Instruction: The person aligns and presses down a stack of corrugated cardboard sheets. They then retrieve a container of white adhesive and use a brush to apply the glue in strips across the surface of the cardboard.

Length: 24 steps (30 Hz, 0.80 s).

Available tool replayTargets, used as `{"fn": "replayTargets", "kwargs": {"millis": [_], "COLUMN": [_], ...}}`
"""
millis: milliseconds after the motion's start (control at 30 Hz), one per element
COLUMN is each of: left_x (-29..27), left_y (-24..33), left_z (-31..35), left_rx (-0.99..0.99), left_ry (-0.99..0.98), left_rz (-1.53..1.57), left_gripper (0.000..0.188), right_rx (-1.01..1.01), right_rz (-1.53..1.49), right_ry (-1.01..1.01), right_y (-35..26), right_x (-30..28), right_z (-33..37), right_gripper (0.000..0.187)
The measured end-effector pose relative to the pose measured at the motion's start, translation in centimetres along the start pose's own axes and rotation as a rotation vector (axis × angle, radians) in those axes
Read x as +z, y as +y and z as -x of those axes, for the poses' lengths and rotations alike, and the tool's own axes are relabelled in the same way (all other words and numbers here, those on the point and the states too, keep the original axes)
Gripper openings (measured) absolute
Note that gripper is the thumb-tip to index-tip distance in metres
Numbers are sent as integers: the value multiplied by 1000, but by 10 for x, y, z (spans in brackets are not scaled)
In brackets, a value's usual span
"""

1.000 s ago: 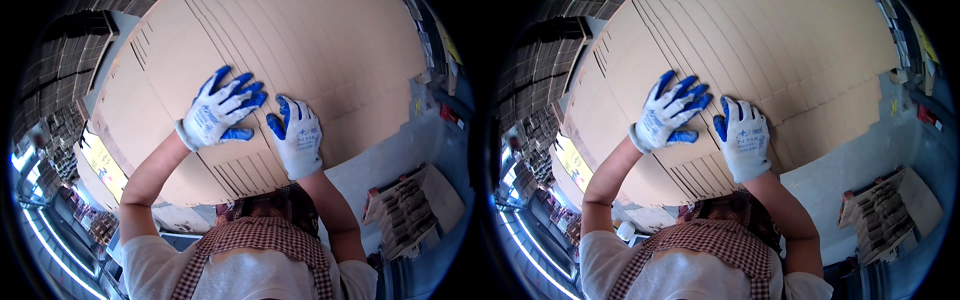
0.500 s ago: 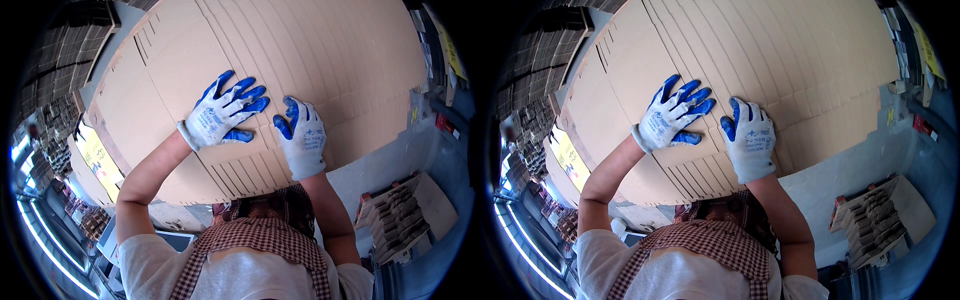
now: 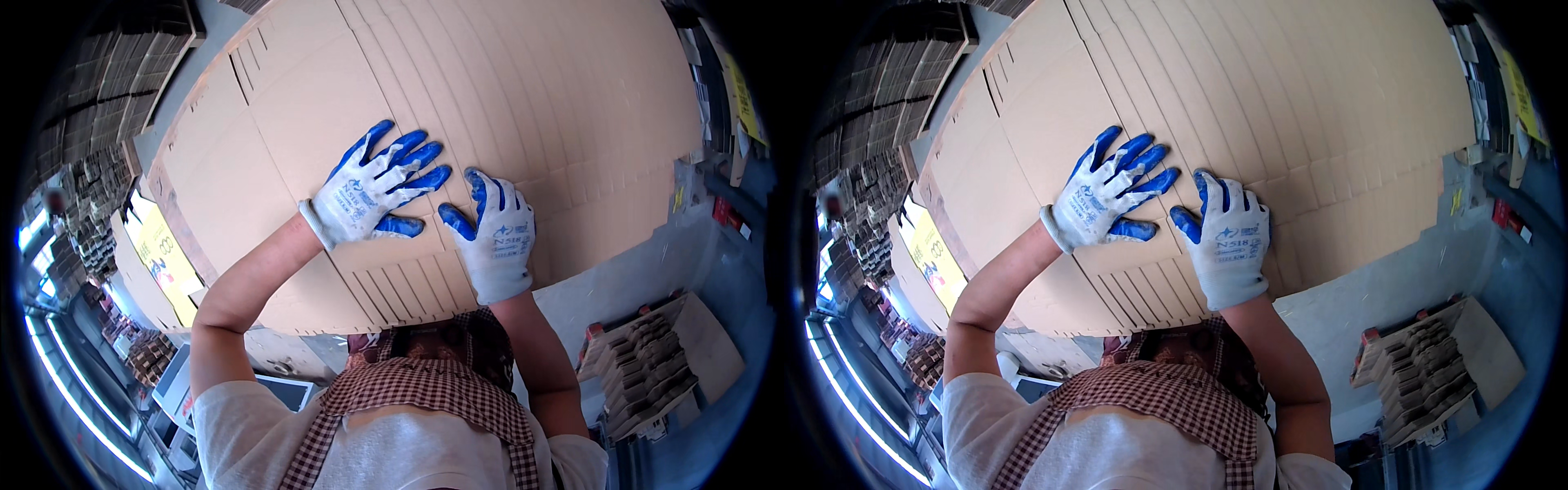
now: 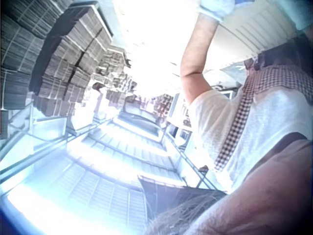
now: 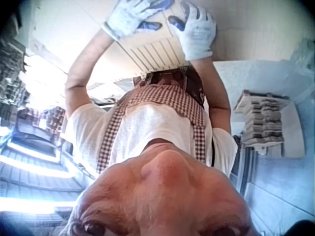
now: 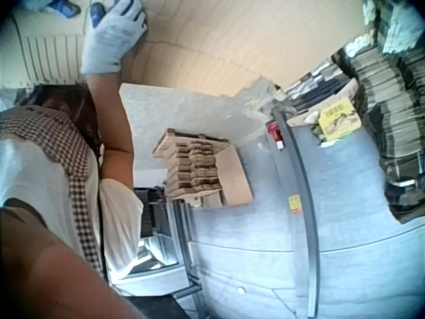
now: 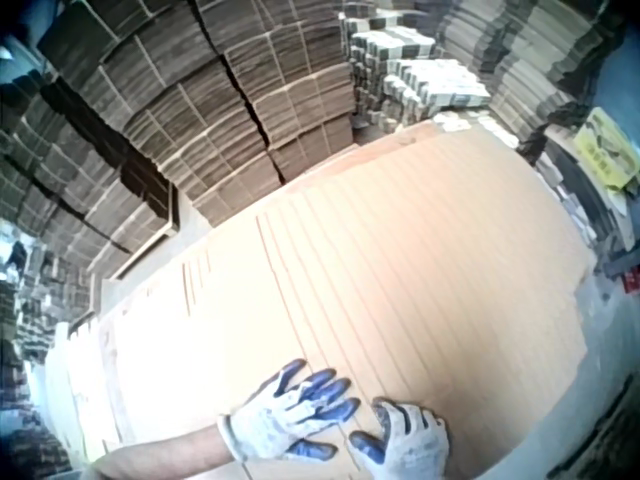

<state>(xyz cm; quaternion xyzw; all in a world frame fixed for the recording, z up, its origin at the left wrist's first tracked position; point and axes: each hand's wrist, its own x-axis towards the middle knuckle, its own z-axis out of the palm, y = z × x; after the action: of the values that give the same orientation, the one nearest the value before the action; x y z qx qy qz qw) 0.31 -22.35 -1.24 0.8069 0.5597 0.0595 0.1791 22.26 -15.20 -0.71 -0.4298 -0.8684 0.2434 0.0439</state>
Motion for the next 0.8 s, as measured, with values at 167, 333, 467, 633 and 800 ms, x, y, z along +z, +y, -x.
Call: {"fn": "replayTargets", "kwargs": {"millis": [167, 333, 467, 633, 800], "left_x": [-1, -2, -13, -18, -13], "left_y": [1, 0, -4, -15, -17], "left_z": [6, 9, 2, -13, -14], "left_rx": [-20, -6, 0, -55, -78], "left_ry": [-48, -28, 48, 40, 34], "left_rz": [25, 45, -23, -98, -83], "left_gripper": [84, 84, 85, 90, 92], "right_rx": [14, 48, 45, 64, 67], "right_rz": [-26, -33, -111, -125, -106], "right_ry": [-19, -63, -37, -19, -10], "right_y": [1, 1, 3, 2, 2], "right_x": [1, -1, -7, -6, -4], "right_z": [-2, -3, -7, -11, -10], "right_gripper": [57, 54, 45, 32, 29]}}
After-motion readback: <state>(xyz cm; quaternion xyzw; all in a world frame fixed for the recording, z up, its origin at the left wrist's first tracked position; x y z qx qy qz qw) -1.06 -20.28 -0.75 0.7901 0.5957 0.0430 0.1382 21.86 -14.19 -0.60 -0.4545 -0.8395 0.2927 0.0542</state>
